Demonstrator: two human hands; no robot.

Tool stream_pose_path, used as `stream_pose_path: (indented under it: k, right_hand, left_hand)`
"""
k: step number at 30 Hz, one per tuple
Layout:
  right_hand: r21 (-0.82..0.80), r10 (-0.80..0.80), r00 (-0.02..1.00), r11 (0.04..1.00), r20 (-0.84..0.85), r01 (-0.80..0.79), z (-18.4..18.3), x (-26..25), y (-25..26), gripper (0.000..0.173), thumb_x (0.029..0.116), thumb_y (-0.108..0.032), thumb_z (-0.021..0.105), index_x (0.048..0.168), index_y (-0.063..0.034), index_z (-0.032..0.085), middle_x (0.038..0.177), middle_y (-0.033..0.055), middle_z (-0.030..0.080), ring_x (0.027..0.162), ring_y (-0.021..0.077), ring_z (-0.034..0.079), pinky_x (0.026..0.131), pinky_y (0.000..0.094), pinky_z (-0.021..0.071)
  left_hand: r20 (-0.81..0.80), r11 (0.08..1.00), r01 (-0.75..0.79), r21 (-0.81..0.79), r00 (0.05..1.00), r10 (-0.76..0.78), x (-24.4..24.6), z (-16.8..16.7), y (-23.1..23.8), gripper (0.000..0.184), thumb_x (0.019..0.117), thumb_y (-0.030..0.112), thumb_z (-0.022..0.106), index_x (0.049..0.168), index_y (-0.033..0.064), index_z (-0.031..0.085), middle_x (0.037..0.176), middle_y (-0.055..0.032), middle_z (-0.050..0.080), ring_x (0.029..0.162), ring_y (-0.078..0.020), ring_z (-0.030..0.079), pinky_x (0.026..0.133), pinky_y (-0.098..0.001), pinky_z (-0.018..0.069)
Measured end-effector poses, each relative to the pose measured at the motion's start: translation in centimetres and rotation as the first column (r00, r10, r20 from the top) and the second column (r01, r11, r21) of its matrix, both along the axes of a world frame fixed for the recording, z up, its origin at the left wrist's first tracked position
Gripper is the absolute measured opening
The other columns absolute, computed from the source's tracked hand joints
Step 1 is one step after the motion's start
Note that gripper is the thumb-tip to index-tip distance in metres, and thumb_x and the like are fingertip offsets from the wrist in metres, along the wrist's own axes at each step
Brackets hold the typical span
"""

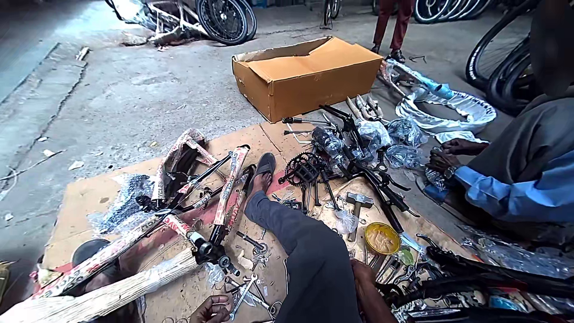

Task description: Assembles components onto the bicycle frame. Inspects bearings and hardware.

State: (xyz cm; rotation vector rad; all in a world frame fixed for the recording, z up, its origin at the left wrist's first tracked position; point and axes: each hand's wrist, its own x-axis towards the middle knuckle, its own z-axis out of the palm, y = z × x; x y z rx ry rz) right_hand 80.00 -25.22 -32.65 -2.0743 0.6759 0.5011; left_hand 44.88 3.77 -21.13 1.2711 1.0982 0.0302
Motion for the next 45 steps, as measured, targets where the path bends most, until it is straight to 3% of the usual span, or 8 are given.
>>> stream_pose_path:
  k: [5,9,18,21,24,27,32,45]
  right_hand:
    - [0.161,-0.154,0.988,0.976,0.032,0.147,2.4,-1.0,0.2,0.022,0.1016,-0.020,0.063,0.100,0.0016,0.068,0.078,0.0093,0.061,0.063,0.0172,0.055,0.063,0.0378,0.0494]
    - [0.591,-0.361,0.932,0.746,-0.029,0.307,5.1,-0.9,-0.4,0.007,0.1031,-0.012,0.055,0.099,-0.0057,0.055,0.070,-0.0001,0.054,0.052,0.0066,0.052,0.048,0.0228,0.0491]
    - [0.931,-0.026,0.987,0.337,0.157,-0.140,22.5,1.1,4.7,0.033,0.1130,-0.022,0.031,0.102,-0.0118,0.061,0.079,-0.0007,0.069,0.060,0.0040,0.062,0.053,0.0165,0.0515]
    - [0.864,0.177,0.956,0.412,0.235,-0.289,28.3,-3.8,10.0,0.033,0.1134,-0.022,0.029,0.104,-0.0119,0.060,0.082,-0.0008,0.068,0.059,0.0046,0.061,0.051,0.0178,0.0514]
    - [0.797,0.545,0.811,0.382,0.215,-0.468,27.4,-8.3,15.3,0.029,0.1108,-0.015,0.036,0.109,-0.0039,0.063,0.082,0.0025,0.065,0.057,0.0070,0.057,0.049,0.0208,0.0479]
    - [0.612,0.880,0.385,0.147,0.277,-0.777,22.9,-10.8,19.7,0.021,0.1049,-0.011,0.050,0.118,-0.0023,0.064,0.093,0.0048,0.065,0.066,0.0112,0.058,0.059,0.0274,0.0510]
    - [-0.094,0.975,-0.189,-0.178,0.119,-0.979,18.5,-14.1,24.1,0.022,0.0916,-0.015,0.063,0.111,-0.0143,0.074,0.109,0.0068,0.073,0.100,0.0222,0.069,0.091,0.0470,0.0540]
    - [-0.233,0.990,-0.128,-0.112,0.056,-0.966,16.5,-14.4,23.3,0.028,0.0853,-0.019,0.075,0.113,-0.0170,0.075,0.106,0.0046,0.074,0.099,0.0199,0.069,0.092,0.0439,0.0538]
  left_hand:
    - [0.029,0.999,-0.053,0.003,0.998,0.053,0.2,0.2,0.3,0.025,0.0943,0.003,0.069,0.118,0.0013,0.061,0.094,-0.0113,0.070,0.082,-0.0227,0.072,0.072,-0.0388,0.0619]
    - [0.056,0.987,-0.131,0.094,0.991,0.126,1.5,1.3,0.4,0.031,0.0888,0.004,0.076,0.117,0.0003,0.063,0.095,-0.0120,0.070,0.079,-0.0226,0.070,0.067,-0.0385,0.0606]
    - [-0.195,0.856,-0.043,0.516,0.967,0.166,6.6,-1.5,3.2,0.072,0.0792,0.035,0.084,0.143,0.0172,0.056,0.110,-0.0068,0.070,0.091,-0.0237,0.069,0.086,-0.0479,0.0568]
    - [-0.225,0.837,-0.034,0.546,0.957,0.185,8.2,-2.9,3.6,0.060,0.0841,0.032,0.079,0.140,0.0183,0.061,0.110,-0.0076,0.071,0.101,-0.0250,0.068,0.094,-0.0488,0.0542]
    - [-0.173,0.829,-0.086,0.553,0.961,0.215,8.5,-3.5,3.7,0.047,0.0882,0.025,0.076,0.134,0.0164,0.065,0.110,-0.0100,0.070,0.099,-0.0256,0.068,0.093,-0.0475,0.0541]
    - [0.035,0.866,-0.198,0.459,0.978,0.205,7.3,-2.9,2.7,0.046,0.0852,0.018,0.076,0.130,0.0128,0.065,0.113,-0.0115,0.067,0.093,-0.0223,0.068,0.087,-0.0430,0.0567]
    - [0.335,0.963,-0.265,0.054,0.913,0.232,5.4,-1.1,0.8,0.048,0.0754,-0.009,0.072,0.122,0.0018,0.065,0.097,-0.0119,0.071,0.080,-0.0212,0.069,0.073,-0.0403,0.0605]
    - [0.395,0.957,-0.171,-0.234,0.883,0.255,5.9,-2.3,-0.1,0.049,0.0745,-0.013,0.072,0.122,-0.0033,0.063,0.095,-0.0130,0.071,0.081,-0.0198,0.069,0.077,-0.0369,0.0598]
